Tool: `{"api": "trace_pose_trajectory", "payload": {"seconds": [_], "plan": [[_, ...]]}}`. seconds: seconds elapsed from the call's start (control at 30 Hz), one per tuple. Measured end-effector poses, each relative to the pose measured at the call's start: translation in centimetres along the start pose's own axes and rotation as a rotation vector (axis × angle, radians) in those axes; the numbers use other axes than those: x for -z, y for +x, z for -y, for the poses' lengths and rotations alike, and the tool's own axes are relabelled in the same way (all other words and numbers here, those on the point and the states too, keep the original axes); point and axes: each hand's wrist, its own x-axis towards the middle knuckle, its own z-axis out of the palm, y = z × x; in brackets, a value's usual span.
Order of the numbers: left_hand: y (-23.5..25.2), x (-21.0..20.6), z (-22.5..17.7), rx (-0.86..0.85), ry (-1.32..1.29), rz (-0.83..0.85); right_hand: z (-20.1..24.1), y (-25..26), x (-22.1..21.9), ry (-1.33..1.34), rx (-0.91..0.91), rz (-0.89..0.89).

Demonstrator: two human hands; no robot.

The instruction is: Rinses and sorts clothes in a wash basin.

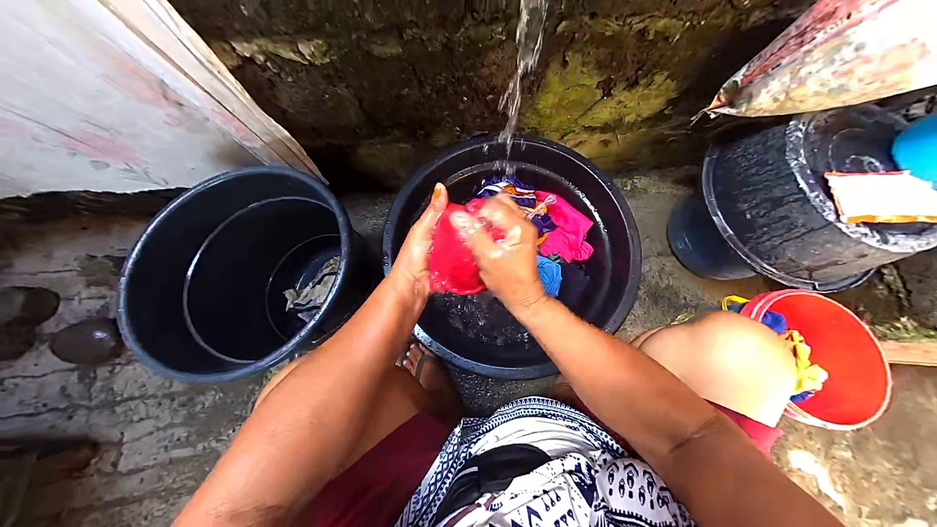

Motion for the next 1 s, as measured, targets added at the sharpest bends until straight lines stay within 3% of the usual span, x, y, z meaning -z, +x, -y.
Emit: {"api": "trace_pose_trajectory", "payload": {"seconds": [0.07,0.17,0.27,0.33,0.4,0.47,0.53,0.57,0.63,0.7,0.83,0.9,1.0], "plan": [[0.3,0.5,0.0,-0.029,-0.013,0.001,0.1,0.4,-0.5,-0.173,0.21,0.085],[1.7,3.7,0.8,0.04,-0.018,0.188,0.3,0.5,-0.8,-0.29,0.444,0.255],[-0.2,0.4,-1.6,0.265,0.446,-0.011,-0.3,-0.3,-0.6,-0.312,0.585,0.471],[-0.2,0.1,-2.1,0.315,0.767,0.001,-0.8,-1.0,-0.3,-0.308,0.629,0.617],[0.4,1.0,-1.9,0.272,0.885,-0.094,-1.9,-0.4,0.2,-0.177,0.548,0.754],[0.3,2.3,-3.5,0.106,0.938,-0.224,-3.9,2.1,1.5,0.133,0.222,0.885],[-1.1,3.4,-7.0,-0.096,1.009,-0.36,-8.0,5.2,3.5,0.338,-0.185,0.794],[-2.2,3.9,-9.0,-0.19,1.069,-0.44,-10.8,6.6,4.4,0.264,-0.344,0.657],[-4.9,5.0,-12.2,-0.318,1.237,-0.637,-16.1,8.9,5.8,-0.213,-0.56,0.454],[-7.1,6.1,-13.8,-0.295,1.394,-0.814,-20.6,9.8,6.4,-0.617,-0.68,0.53],[-7.1,9.2,-12.9,-0.177,1.573,-0.842,-25.0,8.5,4.5,-0.972,-0.683,0.644],[-5.8,8.9,-11.9,-0.194,1.607,-0.752,-23.4,7.4,2.2,-1.009,-0.491,0.626],[-3.0,7.2,-9.8,-0.206,1.648,-0.472,-19.1,4.6,-1.5,-0.925,-0.284,0.746]]}}
